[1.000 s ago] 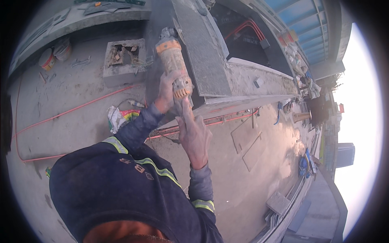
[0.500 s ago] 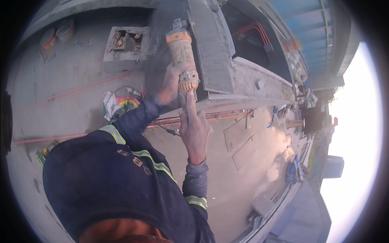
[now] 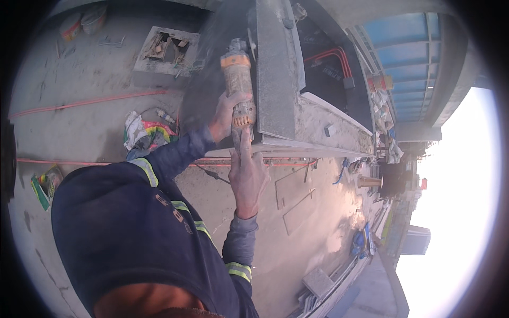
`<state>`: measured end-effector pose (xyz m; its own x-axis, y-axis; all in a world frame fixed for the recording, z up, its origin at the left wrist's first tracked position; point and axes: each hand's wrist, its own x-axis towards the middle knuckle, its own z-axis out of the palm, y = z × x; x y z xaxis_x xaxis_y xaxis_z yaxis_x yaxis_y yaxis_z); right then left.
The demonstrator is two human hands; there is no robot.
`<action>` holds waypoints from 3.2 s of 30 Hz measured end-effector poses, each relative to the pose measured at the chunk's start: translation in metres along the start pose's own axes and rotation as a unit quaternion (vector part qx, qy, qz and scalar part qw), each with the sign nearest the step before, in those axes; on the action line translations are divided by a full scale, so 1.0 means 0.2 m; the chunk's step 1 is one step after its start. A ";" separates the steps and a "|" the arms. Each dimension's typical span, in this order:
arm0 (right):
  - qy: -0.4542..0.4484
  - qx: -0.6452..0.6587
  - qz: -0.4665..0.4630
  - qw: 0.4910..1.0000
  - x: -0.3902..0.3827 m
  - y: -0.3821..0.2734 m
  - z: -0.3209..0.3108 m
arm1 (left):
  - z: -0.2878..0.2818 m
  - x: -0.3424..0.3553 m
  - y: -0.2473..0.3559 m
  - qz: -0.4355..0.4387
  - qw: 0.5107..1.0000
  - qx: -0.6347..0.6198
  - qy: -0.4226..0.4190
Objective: The person uses an angle grinder to cut a large concrete slab on a rooftop construction site. After cutting, the person and a coworker lift and remove the cut slab from the work area.
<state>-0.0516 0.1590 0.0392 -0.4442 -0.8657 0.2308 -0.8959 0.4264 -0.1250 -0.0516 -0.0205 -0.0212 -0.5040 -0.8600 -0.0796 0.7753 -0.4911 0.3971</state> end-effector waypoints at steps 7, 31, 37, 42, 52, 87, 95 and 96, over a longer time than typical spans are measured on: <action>-0.035 -0.002 -0.079 0.996 0.12 0.13 -0.07 | 0.03 -0.02 0.04 0.063 0.997 0.029 0.024; 0.020 -0.002 -0.004 1.000 -0.03 -0.06 0.01 | 0.01 -0.01 0.13 -0.017 0.999 0.016 -0.048; 0.015 0.023 0.018 0.999 -0.16 -0.13 -0.06 | 0.04 -0.11 0.23 -0.105 0.990 -0.017 -0.094; -0.010 -0.008 0.033 0.999 -0.14 -0.16 -0.09 | 0.02 -0.08 0.21 -0.113 0.988 -0.029 -0.097; 0.015 -0.018 -0.002 1.000 -0.05 -0.17 -0.05 | -0.02 0.03 0.22 -0.158 0.982 -0.044 -0.094; -0.003 0.005 0.020 1.000 -0.07 -0.14 -0.06 | -0.01 0.03 0.20 -0.147 0.984 -0.017 -0.096; -0.006 0.017 0.020 1.000 -0.18 -0.14 -0.11 | 0.02 -0.12 0.21 -0.155 0.983 -0.021 -0.095; -0.008 0.023 0.028 0.999 -0.20 -0.16 -0.13 | 0.03 -0.14 0.22 -0.143 0.984 -0.014 -0.101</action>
<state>-0.0060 0.1869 0.0591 -0.4938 -0.8446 0.2070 -0.8677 0.4630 -0.1812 -0.0057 -0.0164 0.0045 -0.7664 -0.6424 -0.0001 0.5993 -0.7150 0.3600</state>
